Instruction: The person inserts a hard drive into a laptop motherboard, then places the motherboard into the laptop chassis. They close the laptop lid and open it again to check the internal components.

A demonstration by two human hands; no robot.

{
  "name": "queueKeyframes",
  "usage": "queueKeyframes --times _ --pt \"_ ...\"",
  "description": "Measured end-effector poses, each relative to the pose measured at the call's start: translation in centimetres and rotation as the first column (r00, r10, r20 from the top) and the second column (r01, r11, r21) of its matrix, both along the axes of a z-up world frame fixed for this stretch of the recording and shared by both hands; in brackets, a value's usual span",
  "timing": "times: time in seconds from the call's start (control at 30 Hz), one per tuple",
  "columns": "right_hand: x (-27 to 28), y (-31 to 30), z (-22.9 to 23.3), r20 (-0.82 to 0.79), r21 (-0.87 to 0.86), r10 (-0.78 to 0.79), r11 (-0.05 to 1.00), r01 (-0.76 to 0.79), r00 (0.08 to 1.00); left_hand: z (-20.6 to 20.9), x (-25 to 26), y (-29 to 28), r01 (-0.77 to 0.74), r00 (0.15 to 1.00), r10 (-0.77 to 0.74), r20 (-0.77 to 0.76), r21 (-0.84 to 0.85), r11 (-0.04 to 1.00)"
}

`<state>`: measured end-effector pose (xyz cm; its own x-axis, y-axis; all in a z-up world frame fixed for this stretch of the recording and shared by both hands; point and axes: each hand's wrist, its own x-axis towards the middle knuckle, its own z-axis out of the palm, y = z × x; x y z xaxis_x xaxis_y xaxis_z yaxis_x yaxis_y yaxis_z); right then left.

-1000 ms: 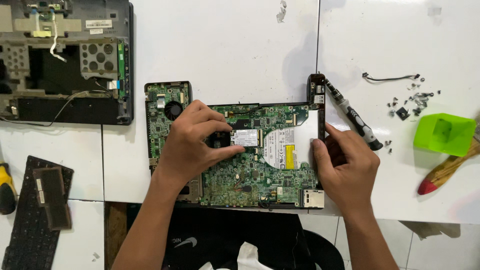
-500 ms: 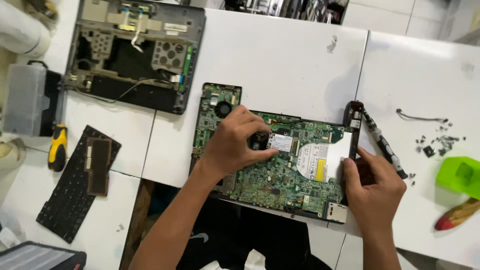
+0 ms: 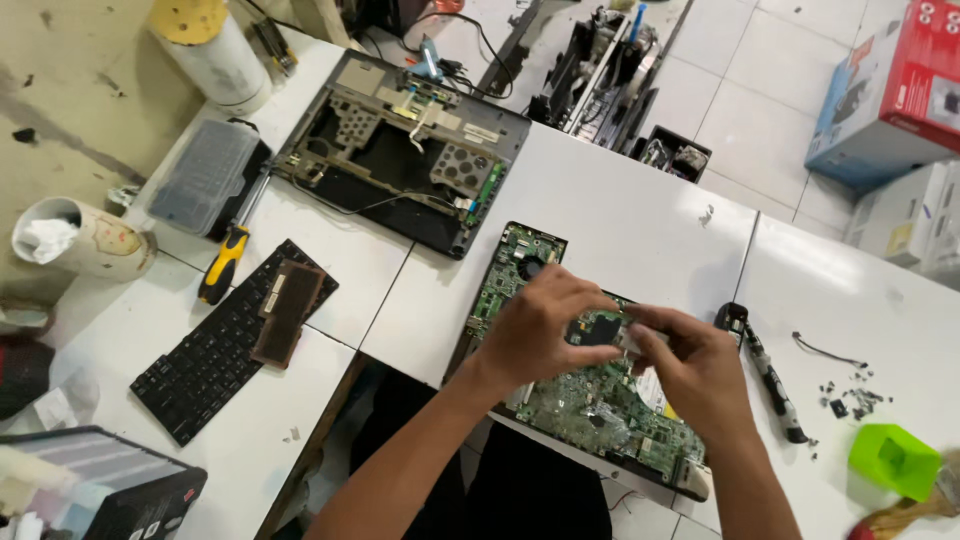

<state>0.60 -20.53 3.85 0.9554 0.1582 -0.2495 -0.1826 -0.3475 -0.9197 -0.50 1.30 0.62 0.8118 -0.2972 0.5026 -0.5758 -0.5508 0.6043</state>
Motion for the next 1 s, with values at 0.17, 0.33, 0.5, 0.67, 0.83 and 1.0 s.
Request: queueKeyframes --times 0.17,0.33,0.5,0.67,0.83,1.0 --pt "6.6 0.6 -1.9 0.251 -0.269 0.125 0.962 -0.056 0.96 -2.5 0.4 11.0 -0.614 0.786 0.616 -0.058 -0.2 0.764" --pt "14.0 1.6 -6.3 0.218 -0.734 0.399 0.668 -0.12 0.891 -4.1 -1.3 17.5 -0.891 0.449 0.811 -0.375 -0.259 0.373" --pt "21.8 10.5 -5.8 0.547 -0.407 0.254 0.913 -0.012 0.798 -6.0 -0.2 15.0 -0.934 0.356 0.92 -0.161 -0.039 0.355" --pt "25.5 21.1 -6.4 0.37 -0.465 0.342 0.873 -0.146 0.864 -4.6 0.4 13.6 -0.913 0.306 0.942 -0.138 0.237 0.331" --pt "28.7 24.6 -9.7 0.263 -0.497 0.382 0.841 -0.215 0.886 -4.1 0.2 14.1 -0.899 0.364 0.911 -0.193 0.182 0.398" --pt "23.6 23.2 -5.2 0.041 -0.557 0.343 0.787 -0.263 0.938 -4.3 -0.1 14.4 -0.894 0.424 0.873 -0.242 0.043 0.447"
